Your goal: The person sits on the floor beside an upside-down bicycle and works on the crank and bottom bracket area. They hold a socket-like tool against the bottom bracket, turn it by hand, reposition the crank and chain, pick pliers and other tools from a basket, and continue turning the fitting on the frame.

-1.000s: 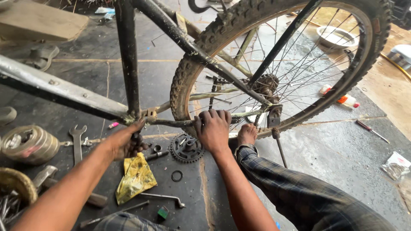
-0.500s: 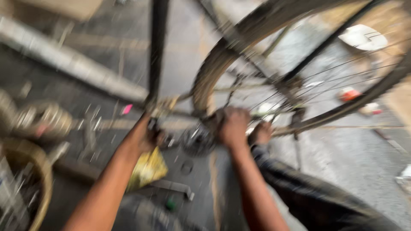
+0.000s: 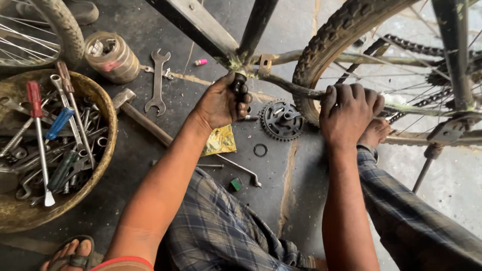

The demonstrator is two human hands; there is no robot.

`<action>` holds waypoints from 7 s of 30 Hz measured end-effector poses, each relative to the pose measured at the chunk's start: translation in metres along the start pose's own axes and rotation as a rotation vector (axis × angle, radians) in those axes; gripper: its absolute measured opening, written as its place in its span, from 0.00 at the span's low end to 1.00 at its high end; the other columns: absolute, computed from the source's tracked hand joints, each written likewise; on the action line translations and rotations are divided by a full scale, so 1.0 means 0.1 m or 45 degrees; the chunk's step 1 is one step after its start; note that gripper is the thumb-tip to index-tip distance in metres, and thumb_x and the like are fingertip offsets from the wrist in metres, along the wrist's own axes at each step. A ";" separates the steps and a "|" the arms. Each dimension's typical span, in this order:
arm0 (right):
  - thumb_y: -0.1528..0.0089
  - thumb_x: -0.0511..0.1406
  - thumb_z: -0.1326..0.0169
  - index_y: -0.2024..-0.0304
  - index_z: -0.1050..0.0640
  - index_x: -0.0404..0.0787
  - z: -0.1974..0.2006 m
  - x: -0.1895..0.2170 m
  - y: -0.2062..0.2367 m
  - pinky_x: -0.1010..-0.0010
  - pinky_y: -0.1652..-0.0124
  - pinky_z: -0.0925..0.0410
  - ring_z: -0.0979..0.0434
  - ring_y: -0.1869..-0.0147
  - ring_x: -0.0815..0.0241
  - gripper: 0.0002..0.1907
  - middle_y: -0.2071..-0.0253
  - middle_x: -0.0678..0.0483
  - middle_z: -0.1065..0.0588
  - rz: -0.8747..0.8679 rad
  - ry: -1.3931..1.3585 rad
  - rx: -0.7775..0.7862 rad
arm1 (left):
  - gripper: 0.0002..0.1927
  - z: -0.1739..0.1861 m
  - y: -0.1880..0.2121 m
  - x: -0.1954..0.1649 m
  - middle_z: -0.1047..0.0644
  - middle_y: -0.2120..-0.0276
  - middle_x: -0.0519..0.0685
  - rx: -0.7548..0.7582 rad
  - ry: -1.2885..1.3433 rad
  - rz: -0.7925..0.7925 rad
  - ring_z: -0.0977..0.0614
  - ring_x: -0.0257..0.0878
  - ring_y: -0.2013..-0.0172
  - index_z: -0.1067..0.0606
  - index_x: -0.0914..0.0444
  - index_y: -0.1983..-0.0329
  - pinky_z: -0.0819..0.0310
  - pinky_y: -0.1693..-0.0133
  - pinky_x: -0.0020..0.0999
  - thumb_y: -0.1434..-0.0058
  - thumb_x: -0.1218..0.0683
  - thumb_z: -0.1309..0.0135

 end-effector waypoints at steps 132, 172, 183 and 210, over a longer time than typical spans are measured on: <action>0.27 0.40 0.48 0.62 0.21 0.39 -0.03 0.01 0.02 0.52 0.38 0.44 0.32 0.44 0.43 0.14 0.59 0.47 0.26 -0.059 0.020 -0.021 | 0.26 -0.73 0.22 -0.12 0.19 0.71 0.61 -1.536 -2.315 -0.672 0.15 0.55 0.68 0.23 0.66 0.65 0.21 0.65 0.48 0.39 0.36 0.42; 0.27 0.39 0.48 0.62 0.21 0.39 -0.04 0.00 0.03 0.52 0.38 0.43 0.32 0.46 0.44 0.13 0.59 0.47 0.26 -0.053 0.027 -0.023 | 0.20 -0.64 0.16 0.09 0.20 0.71 0.57 -1.627 -1.765 -1.033 0.17 0.55 0.68 0.26 0.66 0.68 0.25 0.65 0.48 0.40 0.44 0.37; 0.27 0.39 0.48 0.61 0.21 0.38 -0.04 -0.02 0.05 0.52 0.37 0.44 0.32 0.47 0.44 0.13 0.58 0.46 0.26 -0.043 -0.004 -0.012 | 0.28 -0.39 0.12 -0.10 0.19 0.72 0.57 -1.430 -1.865 -0.486 0.16 0.53 0.69 0.24 0.63 0.63 0.23 0.66 0.47 0.31 0.33 0.53; 0.27 0.38 0.52 0.60 0.22 0.37 -0.05 -0.05 0.09 0.52 0.44 0.41 0.34 0.46 0.42 0.13 0.56 0.46 0.27 -0.039 0.021 0.016 | 0.24 -0.17 -0.16 0.29 0.26 0.75 0.47 -0.435 0.285 -0.428 0.28 0.34 0.78 0.25 0.62 0.65 0.35 0.73 0.29 0.35 0.35 0.46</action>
Point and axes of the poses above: each hand's wrist, its own y-axis away from the middle knuckle, its own z-axis out of the back of the hand, x = y × z, the point moved 4 cm from there along -y, towards the middle knuckle
